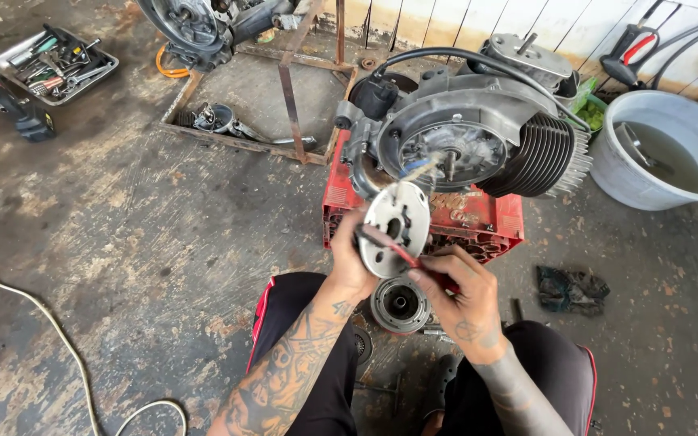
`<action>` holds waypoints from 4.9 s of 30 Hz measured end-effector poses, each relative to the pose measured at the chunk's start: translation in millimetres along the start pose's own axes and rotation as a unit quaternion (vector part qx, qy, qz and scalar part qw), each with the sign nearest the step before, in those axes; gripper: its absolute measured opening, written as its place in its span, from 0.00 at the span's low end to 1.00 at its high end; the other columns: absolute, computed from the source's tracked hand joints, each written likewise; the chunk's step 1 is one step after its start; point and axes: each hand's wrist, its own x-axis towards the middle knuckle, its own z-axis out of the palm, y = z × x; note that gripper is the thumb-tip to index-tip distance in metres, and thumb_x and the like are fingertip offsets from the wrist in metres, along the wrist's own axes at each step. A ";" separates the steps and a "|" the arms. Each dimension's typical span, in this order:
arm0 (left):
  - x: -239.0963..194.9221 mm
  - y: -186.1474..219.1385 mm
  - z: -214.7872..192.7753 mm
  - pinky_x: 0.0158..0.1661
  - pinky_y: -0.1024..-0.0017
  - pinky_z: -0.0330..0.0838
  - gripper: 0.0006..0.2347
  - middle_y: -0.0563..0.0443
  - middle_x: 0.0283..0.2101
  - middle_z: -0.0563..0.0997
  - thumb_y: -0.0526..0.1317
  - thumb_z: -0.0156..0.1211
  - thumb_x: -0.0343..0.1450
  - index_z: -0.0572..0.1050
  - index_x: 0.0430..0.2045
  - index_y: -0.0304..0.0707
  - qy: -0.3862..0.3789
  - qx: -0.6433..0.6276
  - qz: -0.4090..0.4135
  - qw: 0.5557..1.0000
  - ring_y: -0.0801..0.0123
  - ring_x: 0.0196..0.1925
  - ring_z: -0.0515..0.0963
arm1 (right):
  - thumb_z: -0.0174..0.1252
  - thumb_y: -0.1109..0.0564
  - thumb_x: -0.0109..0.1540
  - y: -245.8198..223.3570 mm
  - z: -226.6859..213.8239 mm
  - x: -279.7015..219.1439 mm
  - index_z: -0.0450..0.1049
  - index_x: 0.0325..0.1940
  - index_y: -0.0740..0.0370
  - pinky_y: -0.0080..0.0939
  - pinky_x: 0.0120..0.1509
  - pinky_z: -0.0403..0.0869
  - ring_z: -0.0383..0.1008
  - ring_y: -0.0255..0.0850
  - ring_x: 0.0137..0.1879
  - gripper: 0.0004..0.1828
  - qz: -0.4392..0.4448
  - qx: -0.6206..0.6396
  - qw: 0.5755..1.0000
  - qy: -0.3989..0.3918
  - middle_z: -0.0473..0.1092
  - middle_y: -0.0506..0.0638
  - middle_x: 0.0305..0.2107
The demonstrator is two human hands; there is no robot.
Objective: The person uses a red-handled screwdriver to clean the inside of a circular metal component, likely a stator, held in their left hand. They then place the component down and use the screwdriver to scrape and clean the surface of the engine casing and the area around the crankshaft.
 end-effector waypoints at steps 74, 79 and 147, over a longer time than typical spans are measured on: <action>16.7 13.4 -32.0 0.40 0.63 0.76 0.10 0.39 0.28 0.83 0.46 0.62 0.63 0.79 0.24 0.40 -0.047 -0.059 0.010 0.997 0.59 0.32 0.80 | 0.65 0.47 0.62 3.5 -33.2 17.0 0.83 0.35 0.53 0.47 0.54 0.66 0.80 0.45 0.36 0.09 -0.005 -0.089 0.990 -0.105 0.80 0.49 0.27; 13.7 16.3 -36.0 0.41 0.64 0.76 0.09 0.39 0.28 0.82 0.46 0.62 0.63 0.79 0.24 0.40 -0.028 -0.060 -0.014 0.998 0.59 0.33 0.80 | 0.65 0.45 0.66 55.6 -53.2 12.5 0.79 0.42 0.53 0.47 0.59 0.61 0.77 0.43 0.37 0.11 -0.018 -0.170 0.985 -0.026 0.76 0.46 0.27; 5.3 -25.1 -11.0 0.41 0.65 0.75 0.15 0.44 0.26 0.80 0.55 0.53 0.71 0.77 0.22 0.46 0.006 0.021 0.053 0.998 0.60 0.30 0.79 | 0.59 0.51 0.67 -25.4 -8.7 12.3 0.75 0.33 0.60 0.44 0.29 0.70 0.73 0.48 0.21 0.13 0.153 -0.058 0.983 -0.088 0.68 0.54 0.15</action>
